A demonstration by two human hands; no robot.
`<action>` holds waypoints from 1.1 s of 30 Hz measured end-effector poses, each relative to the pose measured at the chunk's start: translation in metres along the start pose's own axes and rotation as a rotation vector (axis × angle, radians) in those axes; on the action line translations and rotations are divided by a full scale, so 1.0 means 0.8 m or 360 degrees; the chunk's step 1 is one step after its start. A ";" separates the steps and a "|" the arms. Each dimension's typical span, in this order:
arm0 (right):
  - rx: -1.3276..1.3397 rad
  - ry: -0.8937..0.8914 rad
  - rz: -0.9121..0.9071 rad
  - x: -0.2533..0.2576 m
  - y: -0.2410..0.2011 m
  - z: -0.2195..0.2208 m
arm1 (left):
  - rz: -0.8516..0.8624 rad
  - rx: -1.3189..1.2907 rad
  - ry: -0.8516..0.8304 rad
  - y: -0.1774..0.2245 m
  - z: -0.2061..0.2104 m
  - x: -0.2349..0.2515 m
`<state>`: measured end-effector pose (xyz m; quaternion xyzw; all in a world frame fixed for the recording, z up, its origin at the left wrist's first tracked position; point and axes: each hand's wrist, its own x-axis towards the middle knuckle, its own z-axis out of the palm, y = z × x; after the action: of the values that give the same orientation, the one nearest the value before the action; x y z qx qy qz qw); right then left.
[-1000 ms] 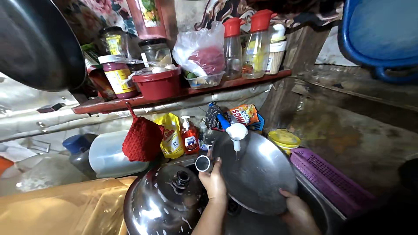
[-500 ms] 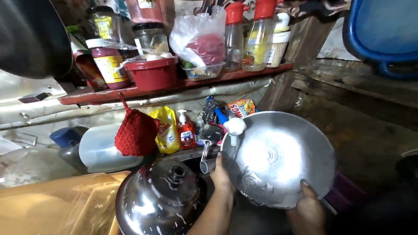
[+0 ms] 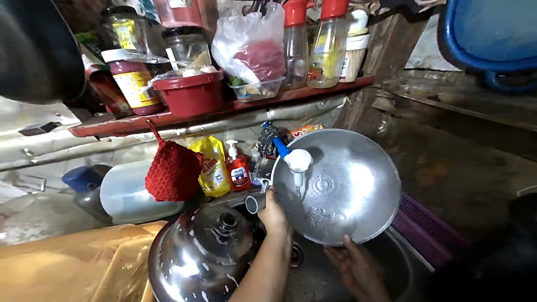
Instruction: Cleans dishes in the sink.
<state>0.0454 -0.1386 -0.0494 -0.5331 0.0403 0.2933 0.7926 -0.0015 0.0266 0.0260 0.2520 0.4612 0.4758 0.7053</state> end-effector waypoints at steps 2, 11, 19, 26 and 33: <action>-0.0001 -0.0020 -0.0007 0.001 -0.002 -0.003 | -0.0004 0.0026 0.0009 0.005 0.000 0.000; -0.0021 -0.0116 0.0216 0.002 -0.001 -0.003 | 0.0085 0.0121 0.0008 0.013 -0.003 0.006; -0.0449 -0.0209 0.0207 0.000 0.003 0.003 | 0.0106 0.0047 -0.0033 0.008 -0.002 0.006; -0.0353 -0.0057 0.0020 -0.005 -0.001 0.004 | 0.0101 0.0011 -0.0109 0.002 -0.004 0.014; 0.0442 0.0126 0.0223 -0.004 0.006 0.016 | 0.0123 -0.0035 -0.0254 0.010 0.001 0.009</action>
<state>0.0369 -0.1278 -0.0468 -0.4254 0.1489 0.3181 0.8341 -0.0038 0.0363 0.0298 0.2990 0.3882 0.4862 0.7235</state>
